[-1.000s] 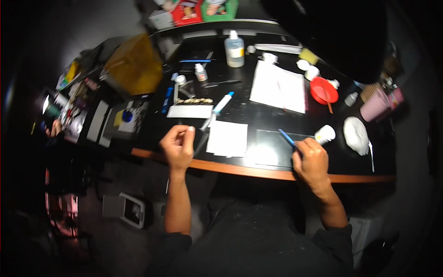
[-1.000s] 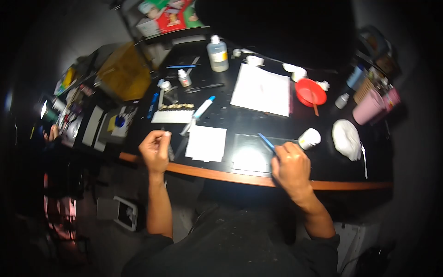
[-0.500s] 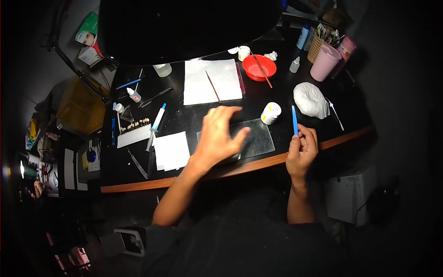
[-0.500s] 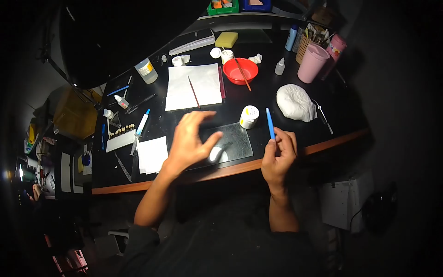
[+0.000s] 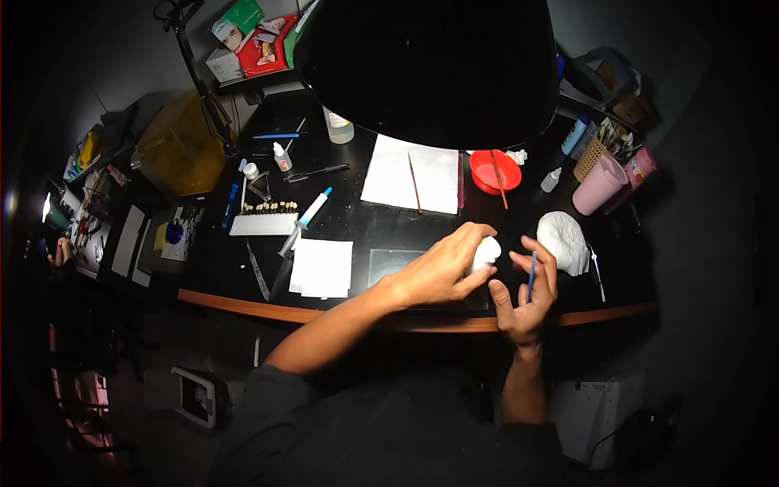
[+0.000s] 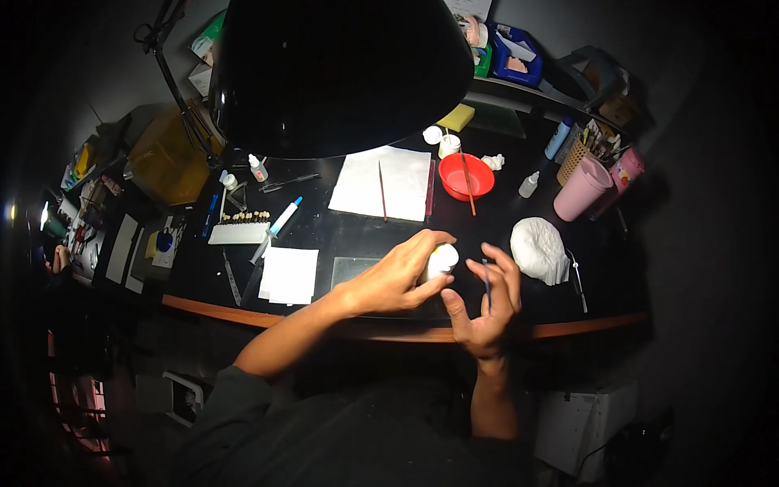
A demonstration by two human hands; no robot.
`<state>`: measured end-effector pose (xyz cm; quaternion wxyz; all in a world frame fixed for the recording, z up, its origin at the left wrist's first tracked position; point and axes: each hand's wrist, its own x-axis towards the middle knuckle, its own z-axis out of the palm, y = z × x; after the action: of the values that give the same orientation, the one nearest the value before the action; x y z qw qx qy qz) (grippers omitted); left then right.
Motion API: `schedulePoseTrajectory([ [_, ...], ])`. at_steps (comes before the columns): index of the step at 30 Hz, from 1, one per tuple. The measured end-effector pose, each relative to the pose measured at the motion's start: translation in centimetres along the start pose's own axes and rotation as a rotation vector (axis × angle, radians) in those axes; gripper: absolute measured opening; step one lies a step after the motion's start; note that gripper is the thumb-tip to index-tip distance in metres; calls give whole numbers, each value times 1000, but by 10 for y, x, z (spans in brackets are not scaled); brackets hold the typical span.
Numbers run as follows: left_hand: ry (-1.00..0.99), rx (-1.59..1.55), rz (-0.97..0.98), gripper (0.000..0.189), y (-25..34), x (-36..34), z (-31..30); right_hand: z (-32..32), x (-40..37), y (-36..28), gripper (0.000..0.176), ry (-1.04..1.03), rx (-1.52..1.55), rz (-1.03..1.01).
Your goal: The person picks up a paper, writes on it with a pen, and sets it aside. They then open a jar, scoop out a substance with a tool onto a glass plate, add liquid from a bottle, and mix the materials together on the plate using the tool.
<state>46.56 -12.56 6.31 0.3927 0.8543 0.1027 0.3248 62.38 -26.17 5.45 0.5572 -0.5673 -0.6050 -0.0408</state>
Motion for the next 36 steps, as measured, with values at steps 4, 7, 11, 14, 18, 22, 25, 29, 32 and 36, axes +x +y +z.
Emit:
schedulePoseTrajectory([
  [4, 177, 77, 58, 57, -4, -44, -6, 30, 30, -7, 30, -287, 143, -210],
  [7, 404, 77, -101, 59, -2, -69, -7, 58, 32, -14, 27, -422, 144, -274],
  [11, 526, 53, -189, 57, -6, -89, -14, 95, 30, -21, 29, -374, 56, -452],
  [14, 572, 17, -236, 54, -7, -95, -13, 109, 27, -33, 27, -328, 65, -423],
  [18, 594, 28, -211, 53, -12, -99, -16, 119, 26, -40, 23, -300, 67, -403],
  [22, 600, 32, -145, 57, -11, -96, -17, 119, 28, -39, 20, -312, 78, -384],
  [25, 587, -16, -168, 59, -12, -98, -16, 119, 27, -37, 19, -331, 112, -341],
  [29, 542, -25, -165, 65, -10, -101, -16, 116, 31, -40, 4, -283, 129, -272],
  [32, 528, 117, 17, 85, -7, -97, -12, 113, 41, -45, 18, -182, 195, -191],
  [36, 561, -29, 82, 96, -19, -101, -4, 105, 57, -53, 17, -307, 236, -29],
])
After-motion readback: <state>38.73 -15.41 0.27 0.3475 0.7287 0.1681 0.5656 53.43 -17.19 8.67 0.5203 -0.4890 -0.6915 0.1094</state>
